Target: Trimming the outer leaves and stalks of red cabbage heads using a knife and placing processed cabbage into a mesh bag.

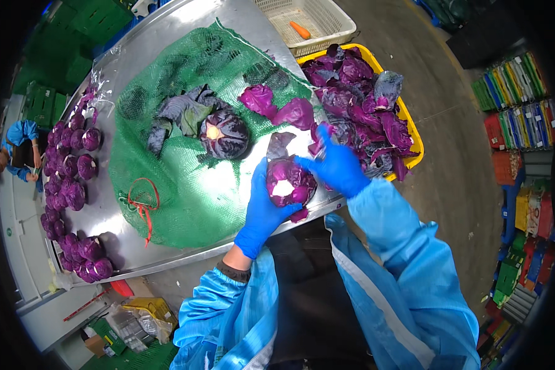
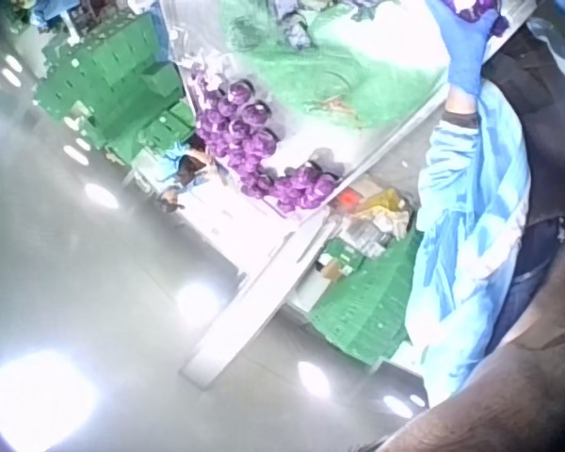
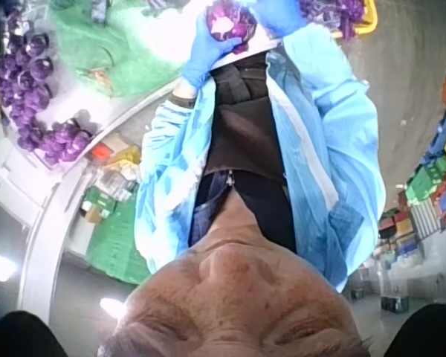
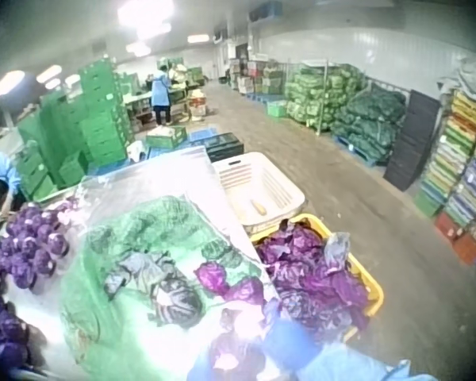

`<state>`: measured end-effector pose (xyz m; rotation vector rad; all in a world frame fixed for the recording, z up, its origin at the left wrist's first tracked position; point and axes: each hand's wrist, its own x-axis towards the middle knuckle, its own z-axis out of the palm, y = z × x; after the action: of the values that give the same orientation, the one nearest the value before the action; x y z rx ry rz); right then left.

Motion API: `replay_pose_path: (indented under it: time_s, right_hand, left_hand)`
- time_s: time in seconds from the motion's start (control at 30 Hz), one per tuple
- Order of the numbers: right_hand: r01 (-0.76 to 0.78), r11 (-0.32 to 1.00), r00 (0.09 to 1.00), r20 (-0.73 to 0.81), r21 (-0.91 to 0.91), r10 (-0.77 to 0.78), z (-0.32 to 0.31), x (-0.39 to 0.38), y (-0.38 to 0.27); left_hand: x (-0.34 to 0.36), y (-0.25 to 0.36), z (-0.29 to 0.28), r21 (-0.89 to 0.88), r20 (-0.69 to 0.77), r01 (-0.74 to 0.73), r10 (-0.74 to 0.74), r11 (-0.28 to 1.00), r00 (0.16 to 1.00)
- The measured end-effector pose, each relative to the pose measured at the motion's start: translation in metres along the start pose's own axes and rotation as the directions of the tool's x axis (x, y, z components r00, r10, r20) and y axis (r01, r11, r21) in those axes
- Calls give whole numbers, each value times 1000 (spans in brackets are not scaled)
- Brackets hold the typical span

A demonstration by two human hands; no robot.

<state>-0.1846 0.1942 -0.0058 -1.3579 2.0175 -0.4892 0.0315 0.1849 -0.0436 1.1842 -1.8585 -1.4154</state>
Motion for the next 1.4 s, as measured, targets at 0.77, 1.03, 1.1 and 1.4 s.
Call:
replay_pose_path:
  time_s: [0.77, 1.03, 1.1, 1.4]
  right_hand:
    - [-127, 973, 973, -216, -191, 84, -15, 40, 68]
    - [120, 878, 918, 284, 464, -276, 13, 10, 14]
    - [50, 824, 887, 354, 564, -295, 21, 12, 18]
    - [437, 896, 892, 89, 85, -443, 20, 14, 31]
  left_hand:
    - [-23, -9, -36, -97, 229, -51, 72, 994, 971]
    - [-13, 11, -21, -155, 276, 34, 10, 987, 961]
    - [-23, 25, -2, 178, 133, -68, 44, 982, 990]
    - [-4, 32, 20, 322, -55, -30, 51, 946, 997]
